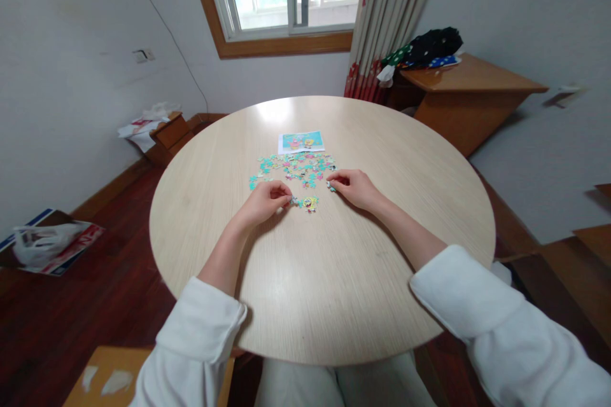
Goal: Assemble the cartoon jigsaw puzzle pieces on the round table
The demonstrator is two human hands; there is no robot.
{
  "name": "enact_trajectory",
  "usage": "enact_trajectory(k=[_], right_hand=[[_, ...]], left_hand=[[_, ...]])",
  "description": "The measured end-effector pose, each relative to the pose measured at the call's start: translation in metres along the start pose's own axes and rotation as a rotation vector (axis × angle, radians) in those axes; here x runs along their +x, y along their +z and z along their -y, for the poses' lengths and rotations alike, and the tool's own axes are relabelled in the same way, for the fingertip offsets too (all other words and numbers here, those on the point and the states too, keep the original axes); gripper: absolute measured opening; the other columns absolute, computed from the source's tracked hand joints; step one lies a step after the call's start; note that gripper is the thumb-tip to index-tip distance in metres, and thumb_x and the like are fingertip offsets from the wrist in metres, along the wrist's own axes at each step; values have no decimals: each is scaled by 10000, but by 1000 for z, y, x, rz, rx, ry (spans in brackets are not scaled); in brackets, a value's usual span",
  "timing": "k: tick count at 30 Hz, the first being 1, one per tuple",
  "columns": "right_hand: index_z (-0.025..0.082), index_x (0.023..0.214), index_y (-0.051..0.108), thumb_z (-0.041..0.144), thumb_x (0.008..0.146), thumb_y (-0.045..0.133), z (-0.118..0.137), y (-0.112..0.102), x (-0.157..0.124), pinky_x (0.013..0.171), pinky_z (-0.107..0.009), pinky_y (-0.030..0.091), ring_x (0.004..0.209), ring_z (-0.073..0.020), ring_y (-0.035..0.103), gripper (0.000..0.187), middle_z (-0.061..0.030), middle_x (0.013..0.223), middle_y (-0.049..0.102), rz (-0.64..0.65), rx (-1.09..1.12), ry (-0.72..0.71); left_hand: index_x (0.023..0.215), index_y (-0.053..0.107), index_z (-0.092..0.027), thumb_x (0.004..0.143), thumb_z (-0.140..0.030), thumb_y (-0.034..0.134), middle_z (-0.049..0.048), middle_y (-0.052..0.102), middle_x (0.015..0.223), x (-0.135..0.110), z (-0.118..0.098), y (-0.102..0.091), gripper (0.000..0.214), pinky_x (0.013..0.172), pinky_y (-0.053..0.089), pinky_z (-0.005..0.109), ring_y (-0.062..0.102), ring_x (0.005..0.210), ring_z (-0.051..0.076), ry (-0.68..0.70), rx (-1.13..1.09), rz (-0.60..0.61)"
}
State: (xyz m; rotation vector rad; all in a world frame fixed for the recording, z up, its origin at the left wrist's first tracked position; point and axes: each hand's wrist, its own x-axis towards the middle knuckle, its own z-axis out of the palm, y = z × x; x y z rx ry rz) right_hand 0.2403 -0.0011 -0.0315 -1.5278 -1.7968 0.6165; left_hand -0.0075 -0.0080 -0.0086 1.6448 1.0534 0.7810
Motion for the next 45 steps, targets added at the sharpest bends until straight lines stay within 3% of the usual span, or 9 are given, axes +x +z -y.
enact_trajectory(k=[17,27,45], right_hand=[[160,848,724,192,811,559,6,7,-2,760,-317,459,736,-187,607,173,-84,815,704,-38,-127,-99],[174,780,702,128,793,591,4,8,0,719,-282,438,687,-159,579,120,-46,760,683,-84,-196,-155],[173,792,711,91,800,552,3,9,0,759,-299,457,750,-176,613,179,-65,819,706,-123,-192,-193]], left_hand=[[658,618,-156,670,-239,669,5,589,586,1,1,-2,98,587,417,270,510,558,109,7,52,-70],[643,624,-148,650,-226,663,-7,574,552,1,0,-1,87,537,380,244,471,508,85,6,40,-96],[644,610,-155,624,-231,701,-21,546,504,3,3,-1,121,477,358,221,469,471,82,1,-29,-167]])
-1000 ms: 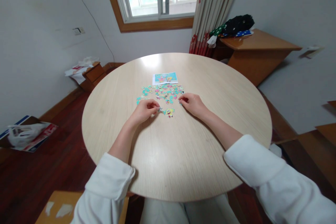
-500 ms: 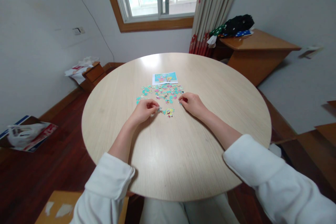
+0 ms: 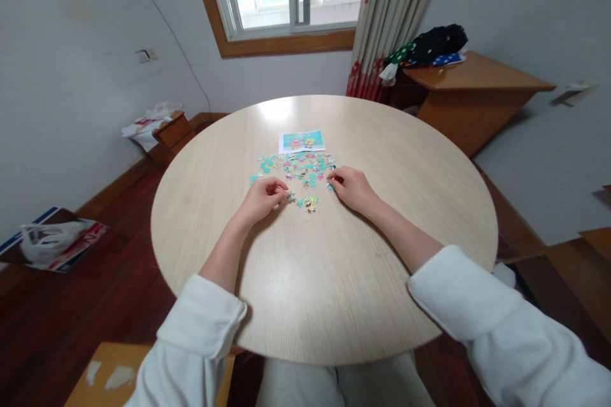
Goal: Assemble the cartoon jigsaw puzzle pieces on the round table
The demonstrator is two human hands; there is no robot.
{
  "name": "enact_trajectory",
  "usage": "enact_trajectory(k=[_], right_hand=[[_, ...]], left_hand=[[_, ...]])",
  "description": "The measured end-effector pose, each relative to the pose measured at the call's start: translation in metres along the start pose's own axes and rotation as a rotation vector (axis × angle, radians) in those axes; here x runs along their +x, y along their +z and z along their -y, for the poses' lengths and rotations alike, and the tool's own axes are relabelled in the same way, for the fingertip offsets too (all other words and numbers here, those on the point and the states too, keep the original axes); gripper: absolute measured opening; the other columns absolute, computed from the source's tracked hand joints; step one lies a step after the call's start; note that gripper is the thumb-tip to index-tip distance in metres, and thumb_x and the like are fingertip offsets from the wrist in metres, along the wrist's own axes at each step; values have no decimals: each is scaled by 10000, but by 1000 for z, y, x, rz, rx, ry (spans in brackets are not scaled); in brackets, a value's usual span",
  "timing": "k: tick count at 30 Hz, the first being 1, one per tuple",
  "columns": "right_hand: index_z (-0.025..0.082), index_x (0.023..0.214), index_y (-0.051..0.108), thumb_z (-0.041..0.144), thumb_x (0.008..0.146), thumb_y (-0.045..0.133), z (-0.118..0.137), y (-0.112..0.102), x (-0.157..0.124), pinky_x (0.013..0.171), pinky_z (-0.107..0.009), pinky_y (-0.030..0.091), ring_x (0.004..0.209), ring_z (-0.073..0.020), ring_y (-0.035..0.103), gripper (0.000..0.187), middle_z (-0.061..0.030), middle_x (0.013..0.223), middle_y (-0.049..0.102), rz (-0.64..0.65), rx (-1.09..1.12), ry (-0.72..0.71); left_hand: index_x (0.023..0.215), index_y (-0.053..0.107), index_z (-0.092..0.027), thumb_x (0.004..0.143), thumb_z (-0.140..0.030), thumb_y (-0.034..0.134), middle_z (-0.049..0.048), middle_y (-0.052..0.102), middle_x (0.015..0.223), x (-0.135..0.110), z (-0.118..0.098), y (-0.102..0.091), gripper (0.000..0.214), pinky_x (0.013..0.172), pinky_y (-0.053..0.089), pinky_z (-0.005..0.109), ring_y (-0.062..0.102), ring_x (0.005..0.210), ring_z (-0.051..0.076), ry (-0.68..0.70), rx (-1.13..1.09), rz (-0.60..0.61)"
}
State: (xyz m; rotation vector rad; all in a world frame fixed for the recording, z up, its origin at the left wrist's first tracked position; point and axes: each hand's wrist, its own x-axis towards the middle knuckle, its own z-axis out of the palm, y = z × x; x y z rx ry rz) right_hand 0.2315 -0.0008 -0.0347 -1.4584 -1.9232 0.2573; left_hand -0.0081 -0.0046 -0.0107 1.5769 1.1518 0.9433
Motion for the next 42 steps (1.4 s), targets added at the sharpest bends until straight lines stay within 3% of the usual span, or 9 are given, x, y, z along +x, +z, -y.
enact_trajectory(k=[7,11,14,23,31,42], right_hand=[[171,839,706,136,831,574,7,3,-4,777,-328,465,784,-185,600,137,-71,836,682,-22,71,-75],[161,864,720,162,858,577,19,8,-9,808,-349,469,840,-192,597,143,-82,856,663,58,138,-223],[170,895,727,166,872,570,25,12,-11,823,-364,468,873,-198,590,159,-84,874,652,87,154,-283],[201,988,735,168,891,557,28,18,-7,837,-375,463,902,-200,572,205,-77,911,639,36,147,-259],[209,1012,731,153,881,571,39,27,-10,844,-365,473,906,-196,575,214,-73,921,625,79,147,-283],[209,883,723,165,874,592,47,19,-10,821,-333,448,874,-182,567,139,-50,865,623,63,149,-258]], left_hand=[[664,631,-141,625,-239,701,-13,580,549,4,6,-4,127,446,346,207,469,469,78,-28,-1,-105],[674,645,-138,638,-221,693,-12,598,544,4,6,-4,102,448,363,203,486,457,77,-11,0,-100],[673,631,-139,639,-231,719,4,626,548,4,7,-3,132,510,451,227,571,496,109,-26,-68,-71],[728,648,-127,561,-260,801,21,656,646,4,9,3,263,684,560,315,681,635,168,-42,-199,-53],[730,670,-130,545,-361,839,30,667,676,-1,1,3,341,672,565,320,665,644,163,-20,-177,-21],[778,632,-132,570,-381,837,30,673,654,-1,3,5,384,676,575,355,680,616,175,-47,-224,52]])
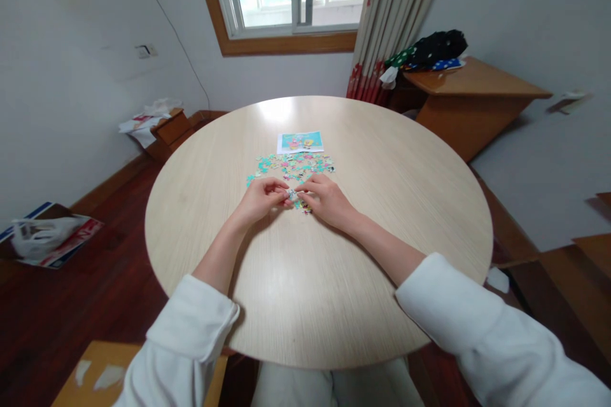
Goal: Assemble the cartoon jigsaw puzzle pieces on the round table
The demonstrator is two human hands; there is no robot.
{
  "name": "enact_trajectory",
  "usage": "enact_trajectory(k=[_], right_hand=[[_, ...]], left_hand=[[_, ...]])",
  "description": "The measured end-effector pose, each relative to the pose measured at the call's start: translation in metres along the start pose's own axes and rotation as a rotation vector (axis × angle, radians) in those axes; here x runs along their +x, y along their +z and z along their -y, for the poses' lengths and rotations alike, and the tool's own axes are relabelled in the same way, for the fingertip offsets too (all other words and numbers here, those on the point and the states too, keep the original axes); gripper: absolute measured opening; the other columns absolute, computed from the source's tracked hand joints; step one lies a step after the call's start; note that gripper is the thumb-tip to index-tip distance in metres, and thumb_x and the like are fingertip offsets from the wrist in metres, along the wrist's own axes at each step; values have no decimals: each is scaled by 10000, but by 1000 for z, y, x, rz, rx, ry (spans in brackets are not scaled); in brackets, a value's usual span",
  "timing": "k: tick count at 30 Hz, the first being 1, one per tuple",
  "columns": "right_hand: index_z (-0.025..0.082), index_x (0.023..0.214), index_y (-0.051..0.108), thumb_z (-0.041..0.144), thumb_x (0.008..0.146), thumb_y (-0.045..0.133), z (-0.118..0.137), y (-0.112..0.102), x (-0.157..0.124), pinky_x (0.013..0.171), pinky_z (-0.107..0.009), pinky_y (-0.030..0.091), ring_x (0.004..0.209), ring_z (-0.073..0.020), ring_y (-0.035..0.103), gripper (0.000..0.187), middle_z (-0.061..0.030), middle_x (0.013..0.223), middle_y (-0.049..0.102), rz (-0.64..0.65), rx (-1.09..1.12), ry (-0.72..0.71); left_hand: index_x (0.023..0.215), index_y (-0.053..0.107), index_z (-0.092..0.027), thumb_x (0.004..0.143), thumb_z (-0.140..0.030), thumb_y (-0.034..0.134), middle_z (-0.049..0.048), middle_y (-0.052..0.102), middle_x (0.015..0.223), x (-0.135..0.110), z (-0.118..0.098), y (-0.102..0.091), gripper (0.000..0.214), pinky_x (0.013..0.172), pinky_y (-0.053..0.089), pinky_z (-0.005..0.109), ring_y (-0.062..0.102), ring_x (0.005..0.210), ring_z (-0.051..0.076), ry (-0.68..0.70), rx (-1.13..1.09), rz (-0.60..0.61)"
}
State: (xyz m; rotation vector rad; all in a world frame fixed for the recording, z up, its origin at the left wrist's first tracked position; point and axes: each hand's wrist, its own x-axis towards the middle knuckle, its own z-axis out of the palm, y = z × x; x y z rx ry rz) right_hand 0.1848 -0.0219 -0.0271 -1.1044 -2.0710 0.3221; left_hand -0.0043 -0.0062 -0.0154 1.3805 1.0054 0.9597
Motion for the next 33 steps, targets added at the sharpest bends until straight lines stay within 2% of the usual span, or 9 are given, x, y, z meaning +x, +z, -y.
enact_trajectory(k=[10,17,21,23,26,30,33], right_hand=[[199,816,702,163,871,594,-1,0,0,813,-333,436,865,-187,564,126,-51,836,626,3,-10,18],[194,785,676,166,867,576,-6,5,0,800,-329,439,848,-189,565,132,-52,817,623,27,-14,34],[186,754,633,161,853,554,-11,2,2,784,-310,431,823,-179,552,129,-52,815,622,-16,-11,38],[187,722,593,158,833,534,-16,-5,5,764,-301,424,777,-171,538,129,-42,781,613,-49,-29,94],[197,673,530,166,802,483,-27,-19,9,692,-282,407,692,-157,511,141,-28,731,594,-61,-54,264],[216,606,466,205,844,396,-47,-34,11,668,-275,397,706,-168,515,248,-46,718,599,-66,-148,343],[210,604,506,204,859,403,-65,-42,10,675,-280,403,728,-183,538,276,-85,758,645,-61,-275,413]], left_hand=[[753,629,-137,571,-354,816,30,683,684,-1,-1,2,339,720,570,336,684,663,165,11,55,31],[766,622,-151,587,-359,794,23,681,675,0,0,0,324,726,565,340,674,659,158,35,48,1],[787,616,-137,586,-341,798,29,675,663,1,1,0,339,716,559,335,672,651,157,36,28,-8],[792,616,-137,595,-328,790,28,670,652,2,2,0,324,701,557,331,666,637,153,43,16,-52],[745,613,-146,614,-317,766,20,651,615,6,1,-3,265,629,538,301,630,576,138,36,45,-165],[685,602,-158,660,-301,708,-7,593,570,10,-1,-8,180,523,465,246,541,488,102,52,144,-322],[688,594,-162,686,-280,663,-19,567,573,11,-2,-12,136,484,414,222,495,460,84,73,184,-424]])
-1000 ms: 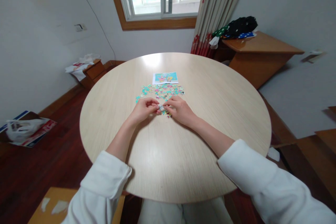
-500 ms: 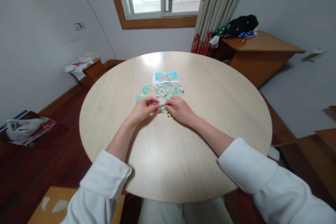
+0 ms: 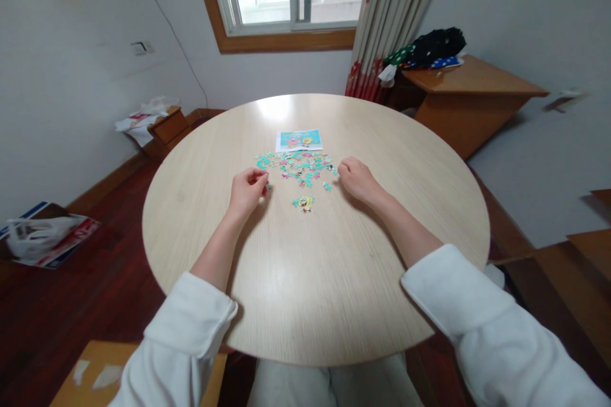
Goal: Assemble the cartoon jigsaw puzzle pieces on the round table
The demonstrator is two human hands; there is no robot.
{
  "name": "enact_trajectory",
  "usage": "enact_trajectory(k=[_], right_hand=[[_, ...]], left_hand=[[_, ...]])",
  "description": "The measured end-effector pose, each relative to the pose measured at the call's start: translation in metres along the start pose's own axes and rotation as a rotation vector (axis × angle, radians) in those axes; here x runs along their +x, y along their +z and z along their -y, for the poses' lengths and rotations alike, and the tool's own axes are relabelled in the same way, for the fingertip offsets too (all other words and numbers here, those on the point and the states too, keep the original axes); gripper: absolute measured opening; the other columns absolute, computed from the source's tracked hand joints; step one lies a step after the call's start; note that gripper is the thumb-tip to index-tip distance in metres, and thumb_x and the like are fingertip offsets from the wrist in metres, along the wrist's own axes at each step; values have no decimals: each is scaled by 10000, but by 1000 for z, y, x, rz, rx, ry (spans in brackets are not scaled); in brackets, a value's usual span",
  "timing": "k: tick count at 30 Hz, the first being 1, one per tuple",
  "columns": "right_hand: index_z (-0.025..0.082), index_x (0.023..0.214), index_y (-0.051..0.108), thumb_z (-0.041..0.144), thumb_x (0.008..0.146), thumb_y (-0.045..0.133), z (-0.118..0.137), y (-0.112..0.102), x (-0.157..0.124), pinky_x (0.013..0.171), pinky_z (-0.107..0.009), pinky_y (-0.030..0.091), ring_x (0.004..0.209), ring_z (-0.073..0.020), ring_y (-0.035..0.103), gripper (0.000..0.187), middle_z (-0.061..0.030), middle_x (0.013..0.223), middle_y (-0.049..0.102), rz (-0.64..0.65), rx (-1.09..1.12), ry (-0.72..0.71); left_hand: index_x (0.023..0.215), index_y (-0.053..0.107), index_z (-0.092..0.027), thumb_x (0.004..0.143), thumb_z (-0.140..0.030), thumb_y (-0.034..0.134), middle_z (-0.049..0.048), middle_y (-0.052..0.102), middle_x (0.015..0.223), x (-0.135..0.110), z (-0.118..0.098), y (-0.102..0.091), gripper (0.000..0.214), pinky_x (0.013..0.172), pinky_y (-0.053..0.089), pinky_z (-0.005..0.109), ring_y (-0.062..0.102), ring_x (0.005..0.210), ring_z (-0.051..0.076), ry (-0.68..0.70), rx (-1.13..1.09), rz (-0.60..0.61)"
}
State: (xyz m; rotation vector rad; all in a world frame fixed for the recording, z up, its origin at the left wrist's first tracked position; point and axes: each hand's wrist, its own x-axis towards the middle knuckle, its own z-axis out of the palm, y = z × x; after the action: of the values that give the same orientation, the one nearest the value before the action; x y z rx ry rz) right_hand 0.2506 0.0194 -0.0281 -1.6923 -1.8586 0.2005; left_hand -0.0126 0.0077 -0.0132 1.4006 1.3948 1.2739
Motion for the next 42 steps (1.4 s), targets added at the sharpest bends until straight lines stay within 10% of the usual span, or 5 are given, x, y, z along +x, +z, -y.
enact_trajectory(k=[17,26,29,42], right_hand=[[182,731,625,326,936,456,-1,-13,-4,715,-323,388,896,-242,596,303,-149,990,677,213,-337,24],[171,799,622,294,928,470,1,-3,-4,654,-300,317,740,-193,560,234,-75,818,675,15,-142,144],[159,918,671,282,930,486,11,9,1,775,-326,328,905,-224,581,223,-100,959,695,-66,-105,-19],[214,946,749,320,878,598,33,27,16,872,-412,312,1065,-281,520,197,-114,1059,679,86,-138,-21]], left_hand=[[692,624,-160,695,-238,606,-13,582,612,5,4,-8,80,590,428,220,542,591,116,48,92,-163],[676,625,-150,675,-228,599,-26,567,580,8,4,-8,82,573,401,221,506,550,105,55,83,-235],[684,628,-148,674,-240,608,-25,565,570,11,8,-8,95,551,384,220,506,545,107,65,70,-240],[675,624,-145,686,-218,611,-33,543,543,7,5,-4,75,534,365,221,489,522,101,62,76,-219]])
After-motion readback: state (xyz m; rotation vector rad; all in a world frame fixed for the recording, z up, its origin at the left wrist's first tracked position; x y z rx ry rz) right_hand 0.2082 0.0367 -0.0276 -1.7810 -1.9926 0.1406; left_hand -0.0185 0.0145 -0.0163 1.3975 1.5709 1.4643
